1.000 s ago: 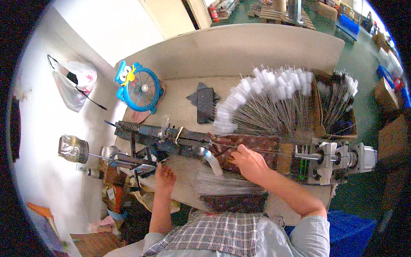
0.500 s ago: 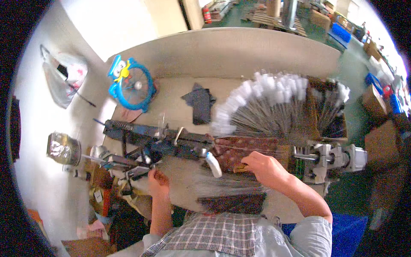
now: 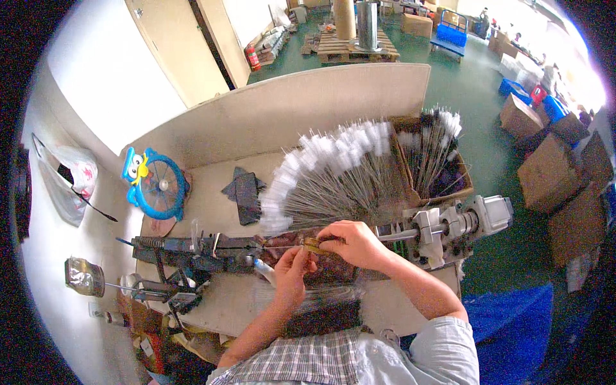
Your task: Assembling industrial brushes by inserting bristle bundles and components into a specialized assembly machine.
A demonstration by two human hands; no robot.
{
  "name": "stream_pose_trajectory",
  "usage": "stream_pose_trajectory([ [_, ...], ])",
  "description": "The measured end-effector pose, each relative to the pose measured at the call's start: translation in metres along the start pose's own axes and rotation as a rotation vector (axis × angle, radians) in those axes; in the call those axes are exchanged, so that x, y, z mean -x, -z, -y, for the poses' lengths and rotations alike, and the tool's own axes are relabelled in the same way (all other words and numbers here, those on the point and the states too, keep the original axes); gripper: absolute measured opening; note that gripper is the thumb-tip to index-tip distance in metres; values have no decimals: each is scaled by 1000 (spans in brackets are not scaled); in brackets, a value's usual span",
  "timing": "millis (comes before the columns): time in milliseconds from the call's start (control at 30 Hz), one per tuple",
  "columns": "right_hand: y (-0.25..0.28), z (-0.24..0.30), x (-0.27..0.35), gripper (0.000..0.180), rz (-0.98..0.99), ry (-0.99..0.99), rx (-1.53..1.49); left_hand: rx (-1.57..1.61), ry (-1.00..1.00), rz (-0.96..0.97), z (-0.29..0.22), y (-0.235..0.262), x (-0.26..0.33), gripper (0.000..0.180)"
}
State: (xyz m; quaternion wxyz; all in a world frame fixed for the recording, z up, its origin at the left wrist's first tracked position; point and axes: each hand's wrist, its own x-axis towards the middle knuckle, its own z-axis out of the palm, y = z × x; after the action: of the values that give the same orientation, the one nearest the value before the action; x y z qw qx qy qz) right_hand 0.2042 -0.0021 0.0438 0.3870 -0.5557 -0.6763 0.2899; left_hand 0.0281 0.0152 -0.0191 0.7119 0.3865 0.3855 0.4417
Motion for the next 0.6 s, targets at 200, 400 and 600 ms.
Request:
stream_pose_trajectory([
  [200, 4, -2, 0, 16, 51, 209, 71, -19, -33, -171, -2, -3, 1, 16],
  [400, -26, 17, -40, 14, -134, 365, 428, 110, -69, -377, -23, 14, 2, 14],
  [600, -71, 0, -58, 13, 34, 354, 452, 196, 15, -278, -23, 25, 2, 18],
])
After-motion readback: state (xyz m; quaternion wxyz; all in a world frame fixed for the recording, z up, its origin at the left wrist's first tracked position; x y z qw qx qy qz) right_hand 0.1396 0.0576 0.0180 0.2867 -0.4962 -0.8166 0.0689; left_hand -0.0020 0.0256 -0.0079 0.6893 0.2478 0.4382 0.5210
